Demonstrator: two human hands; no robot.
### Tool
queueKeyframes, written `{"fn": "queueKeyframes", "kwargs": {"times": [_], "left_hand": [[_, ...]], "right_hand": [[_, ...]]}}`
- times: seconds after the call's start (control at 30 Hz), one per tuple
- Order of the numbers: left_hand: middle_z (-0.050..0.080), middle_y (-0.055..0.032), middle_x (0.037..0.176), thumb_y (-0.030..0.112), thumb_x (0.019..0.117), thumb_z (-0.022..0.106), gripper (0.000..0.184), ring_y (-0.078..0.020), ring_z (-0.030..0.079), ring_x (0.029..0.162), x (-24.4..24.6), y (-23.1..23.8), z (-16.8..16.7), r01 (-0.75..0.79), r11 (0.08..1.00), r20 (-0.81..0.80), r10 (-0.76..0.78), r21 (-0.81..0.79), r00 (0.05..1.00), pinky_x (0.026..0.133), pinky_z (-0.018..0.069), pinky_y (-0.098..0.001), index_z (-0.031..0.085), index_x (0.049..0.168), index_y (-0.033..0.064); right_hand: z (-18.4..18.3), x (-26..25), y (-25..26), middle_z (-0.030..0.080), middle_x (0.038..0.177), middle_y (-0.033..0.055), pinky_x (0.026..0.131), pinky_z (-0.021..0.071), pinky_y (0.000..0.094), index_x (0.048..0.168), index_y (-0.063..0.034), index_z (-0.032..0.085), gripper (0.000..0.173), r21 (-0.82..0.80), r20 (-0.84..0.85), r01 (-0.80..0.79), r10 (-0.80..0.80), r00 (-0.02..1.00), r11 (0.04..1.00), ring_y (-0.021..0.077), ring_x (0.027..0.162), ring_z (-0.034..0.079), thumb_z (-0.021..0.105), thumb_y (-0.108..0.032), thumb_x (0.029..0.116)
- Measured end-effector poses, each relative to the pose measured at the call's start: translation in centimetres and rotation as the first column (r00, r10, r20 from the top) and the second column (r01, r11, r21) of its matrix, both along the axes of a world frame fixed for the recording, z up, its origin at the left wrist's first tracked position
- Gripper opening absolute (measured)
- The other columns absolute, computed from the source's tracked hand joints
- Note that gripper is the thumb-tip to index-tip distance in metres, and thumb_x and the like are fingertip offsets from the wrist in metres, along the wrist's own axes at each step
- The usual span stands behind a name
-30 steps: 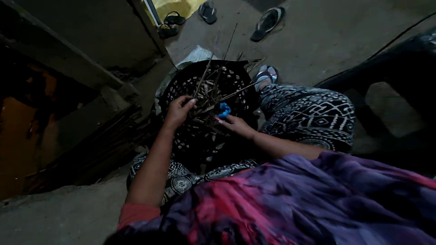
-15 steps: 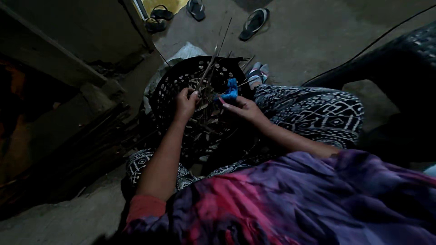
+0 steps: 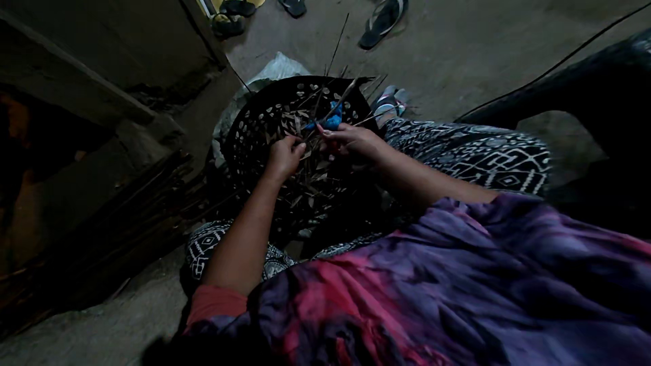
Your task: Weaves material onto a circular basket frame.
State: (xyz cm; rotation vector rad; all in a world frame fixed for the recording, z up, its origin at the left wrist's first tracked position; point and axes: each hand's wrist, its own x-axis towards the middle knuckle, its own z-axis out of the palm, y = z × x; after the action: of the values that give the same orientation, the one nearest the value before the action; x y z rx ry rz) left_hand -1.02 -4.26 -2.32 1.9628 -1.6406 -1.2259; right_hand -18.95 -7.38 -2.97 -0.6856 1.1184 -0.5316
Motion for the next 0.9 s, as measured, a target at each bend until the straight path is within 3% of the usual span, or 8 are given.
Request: {"fn": "queueKeyframes", "kwargs": {"times": [0.1,0.2,0.27,0.47,0.57,0.7,0.8,0.9], "left_hand": [[0.074,-0.0155,0.106,0.019,0.1097,0.052,0.030,-0.0230,0.071,0.096,-0.1,0.0,0.0,-0.013,1.000,0.067,0.013,0.009,0.998,0.092,0.0552,-0.0416,0.069,0.124,-0.0007],[0.072,-0.0212,0.118,0.020,0.1099,0.050,0.032,-0.0334,0.070,0.113,-0.9,-0.2,-0.3,-0.021,1.000,0.276,0.024,-0.016,0.961,0.102,0.0521,-0.0519,0.068,0.127,-0.0010],[0.071,-0.0213,0.122,0.017,0.1090,0.048,0.032,-0.0353,0.069,0.117,-1.5,-0.3,-0.5,-0.015,1.000,0.405,0.022,-0.021,0.914,0.102,0.0520,-0.0535,0.067,0.128,0.0000],[0.073,-0.0212,0.117,0.009,0.1051,0.049,0.028,-0.0366,0.070,0.113,-2.2,-0.1,-1.1,-0.010,1.000,0.517,0.024,-0.029,0.856,0.097,0.0532,-0.0553,0.070,0.121,-0.0008],[0.072,-0.0218,0.116,0.010,0.1052,0.050,0.026,-0.0369,0.070,0.112,-2.1,0.0,-0.6,-0.036,0.999,0.514,0.033,-0.003,0.857,0.096,0.0537,-0.0548,0.069,0.118,-0.0019],[0.072,-0.0216,0.117,0.019,0.1089,0.049,0.031,-0.0365,0.070,0.113,-1.1,-0.1,-0.4,-0.099,0.995,0.492,0.077,0.018,0.867,0.097,0.0531,-0.0548,0.069,0.122,-0.0003],[0.073,-0.0210,0.114,0.022,0.1101,0.047,0.033,-0.0352,0.071,0.109,-0.4,-0.1,-0.2,-0.143,0.990,0.482,0.132,-0.014,0.866,0.095,0.0543,-0.0536,0.070,0.121,0.0002],[0.073,-0.0203,0.116,0.023,0.1101,0.048,0.033,-0.0348,0.070,0.111,-0.7,0.1,-0.1,-0.137,0.991,0.499,0.117,0.003,0.858,0.096,0.0533,-0.0544,0.070,0.121,0.0009]], "right_hand": [[-0.3,-0.3,-0.4,0.066,0.087,0.0020,0.057,0.0480,0.0222,0.121,-0.0064,0.056,0.027,-0.114,-0.196,-0.106,0.083,0.977,0.988,0.0055,0.062,0.057,0.052,-0.030,0.1089],[-1.2,-0.3,0.5,0.065,0.098,0.0101,0.074,0.0526,0.0349,0.123,0.0007,0.059,0.032,-0.285,-0.360,-0.283,0.172,0.917,0.916,0.0132,0.077,0.060,0.053,-0.027,0.1088],[-1.7,-0.1,1.1,0.067,0.101,0.0143,0.080,0.0535,0.0429,0.123,0.0013,0.061,0.034,-0.327,-0.432,-0.383,0.223,0.874,0.864,0.0200,0.084,0.064,0.052,-0.029,0.1094],[-2.1,1.1,1.8,0.067,0.097,0.0140,0.080,0.0523,0.0440,0.112,0.0022,0.063,0.036,-0.295,-0.478,-0.480,0.307,0.823,0.826,0.0214,0.084,0.063,0.047,-0.030,0.1113],[-0.9,1.5,2.3,0.068,0.095,0.0098,0.074,0.0514,0.0370,0.110,0.0007,0.063,0.034,-0.295,-0.431,-0.454,0.307,0.849,0.841,0.0155,0.078,0.062,0.045,-0.029,0.1118],[0.7,0.9,2.6,0.068,0.097,0.0074,0.064,0.0526,0.0291,0.134,-0.0006,0.053,0.034,-0.389,-0.295,-0.193,0.077,0.952,0.901,0.0091,0.067,0.060,0.044,-0.025,0.1118],[0.0,-0.2,1.9,0.068,0.101,0.0064,0.061,0.0504,0.0277,0.139,-0.0044,0.046,0.035,-0.421,-0.309,-0.052,-0.089,0.947,0.906,0.0081,0.066,0.059,0.041,-0.027,0.1125],[-1.3,-0.3,2.7,0.068,0.103,0.0112,0.068,0.0550,0.0357,0.137,-0.0008,0.051,0.037,-0.476,-0.401,-0.219,0.012,0.916,0.852,0.0150,0.072,0.063,0.043,-0.026,0.1116]]}}
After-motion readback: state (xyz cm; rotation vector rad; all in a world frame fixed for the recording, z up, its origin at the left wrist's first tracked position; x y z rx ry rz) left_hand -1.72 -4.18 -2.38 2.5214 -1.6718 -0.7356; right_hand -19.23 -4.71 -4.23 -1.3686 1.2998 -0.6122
